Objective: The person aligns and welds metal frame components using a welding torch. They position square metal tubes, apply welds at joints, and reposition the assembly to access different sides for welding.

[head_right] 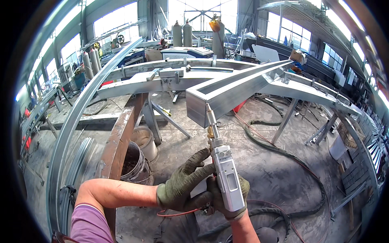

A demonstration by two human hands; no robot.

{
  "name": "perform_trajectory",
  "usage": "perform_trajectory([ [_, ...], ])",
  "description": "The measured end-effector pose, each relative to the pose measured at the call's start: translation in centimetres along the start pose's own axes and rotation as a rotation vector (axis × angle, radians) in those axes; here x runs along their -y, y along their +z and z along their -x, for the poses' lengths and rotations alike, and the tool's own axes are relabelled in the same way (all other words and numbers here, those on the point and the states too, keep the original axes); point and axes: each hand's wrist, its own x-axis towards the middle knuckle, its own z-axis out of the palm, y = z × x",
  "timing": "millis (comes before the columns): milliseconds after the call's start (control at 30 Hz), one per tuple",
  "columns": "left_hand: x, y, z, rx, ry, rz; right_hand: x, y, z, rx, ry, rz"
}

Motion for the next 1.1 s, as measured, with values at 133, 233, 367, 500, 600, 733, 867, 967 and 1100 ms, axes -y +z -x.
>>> perform_trajectory([
  [133, 0.4, 0.2, 0.3, 0.020, 0.002, 0.013, -0.1, -0.1, -0.1, 0.021, -0.022, 0.006],
  [233, 0.2, 0.1, 0.2, 0.005, 0.002, 0.008, -0.2, 0.1, 0.0, 0.024, 0.010, -0.043],
  [367, 0.5, 0.1, 0.5, 0.015, 0.000, 0.011, -0.2, 0.3, 0.0, 0.034, 0.008, -0.075],
  [500, 0.5, 0.3, 0.4, 0.013, 0.015, 0.010, -0.5, 0.1, 0.0, 0.043, -0.022, -0.046],
  [600, 0.5, 0.4, 0.6, 0.017, -0.001, 0.015, -0.5, 0.3, 0.0, 0.035, -0.026, -0.050],
  [733, 0.5, 0.3, 0.5, 0.005, 0.005, 0.036, -0.7, 0.3, 0.0, 0.029, -0.062, -0.027],
  [867, 0.4, 0.2, 0.6, 0.023, -0.002, 0.006, -0.9, 0.6, -0.1, 0.010, -0.095, -0.036],
  [967, 0.3, 0.2, 0.5, 0.029, -0.008, 0.010, -1.2, 0.9, 0.0, -0.015, -0.092, -0.054],
  [1100, 0.6, 0.4, 0.7, 0.017, 0.013, 0.028, -1.4, 0.6, 0.2, 0.026, -0.072, -0.056],
])
